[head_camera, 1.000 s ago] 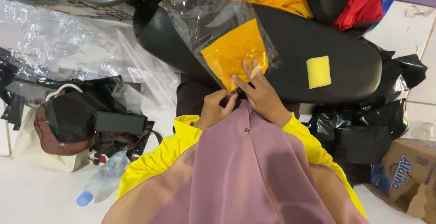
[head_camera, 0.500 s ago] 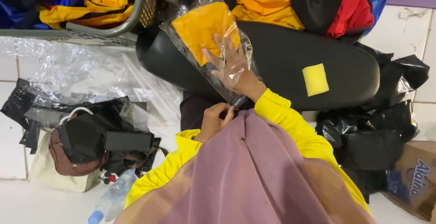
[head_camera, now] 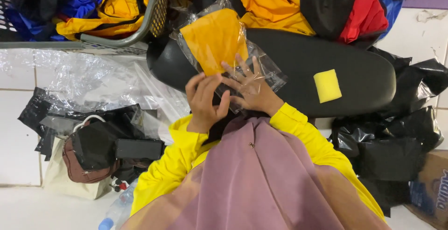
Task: The person wipes a yellow textile object with a sponge while it is placed on a black surface, then folds the yellow textile and places it into a clear plastic bag, which they then put into a black plastic bag.
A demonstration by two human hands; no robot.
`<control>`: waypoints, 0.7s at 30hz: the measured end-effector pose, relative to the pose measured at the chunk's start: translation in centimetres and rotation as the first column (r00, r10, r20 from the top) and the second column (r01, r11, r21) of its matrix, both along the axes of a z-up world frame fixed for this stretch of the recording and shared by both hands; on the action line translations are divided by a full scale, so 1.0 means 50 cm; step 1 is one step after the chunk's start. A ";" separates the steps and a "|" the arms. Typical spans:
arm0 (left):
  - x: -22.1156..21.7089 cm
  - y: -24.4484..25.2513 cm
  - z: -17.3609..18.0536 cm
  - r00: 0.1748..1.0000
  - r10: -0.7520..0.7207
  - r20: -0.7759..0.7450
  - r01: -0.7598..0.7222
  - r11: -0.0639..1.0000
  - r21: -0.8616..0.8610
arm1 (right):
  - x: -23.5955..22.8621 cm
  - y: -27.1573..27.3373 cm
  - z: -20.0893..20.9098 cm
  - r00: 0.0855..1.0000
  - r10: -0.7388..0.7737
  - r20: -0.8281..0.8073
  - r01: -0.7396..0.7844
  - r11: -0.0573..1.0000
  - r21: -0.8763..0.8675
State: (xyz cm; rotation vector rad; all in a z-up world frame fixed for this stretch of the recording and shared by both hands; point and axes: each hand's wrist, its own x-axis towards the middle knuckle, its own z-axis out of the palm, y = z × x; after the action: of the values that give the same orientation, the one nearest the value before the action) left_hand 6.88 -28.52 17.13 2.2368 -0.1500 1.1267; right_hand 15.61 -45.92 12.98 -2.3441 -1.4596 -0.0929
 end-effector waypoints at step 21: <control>0.002 0.016 0.016 0.997 -0.057 -0.042 0.069 0.928 0.366 | 0.016 -0.145 0.078 0.588 -0.275 -0.761 0.653 0.716 0.246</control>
State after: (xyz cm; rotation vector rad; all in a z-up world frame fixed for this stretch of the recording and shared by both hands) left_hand 6.99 -27.72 17.93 2.5541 -0.4514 1.1001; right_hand 16.39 -53.20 16.86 -1.9223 -0.3259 0.2082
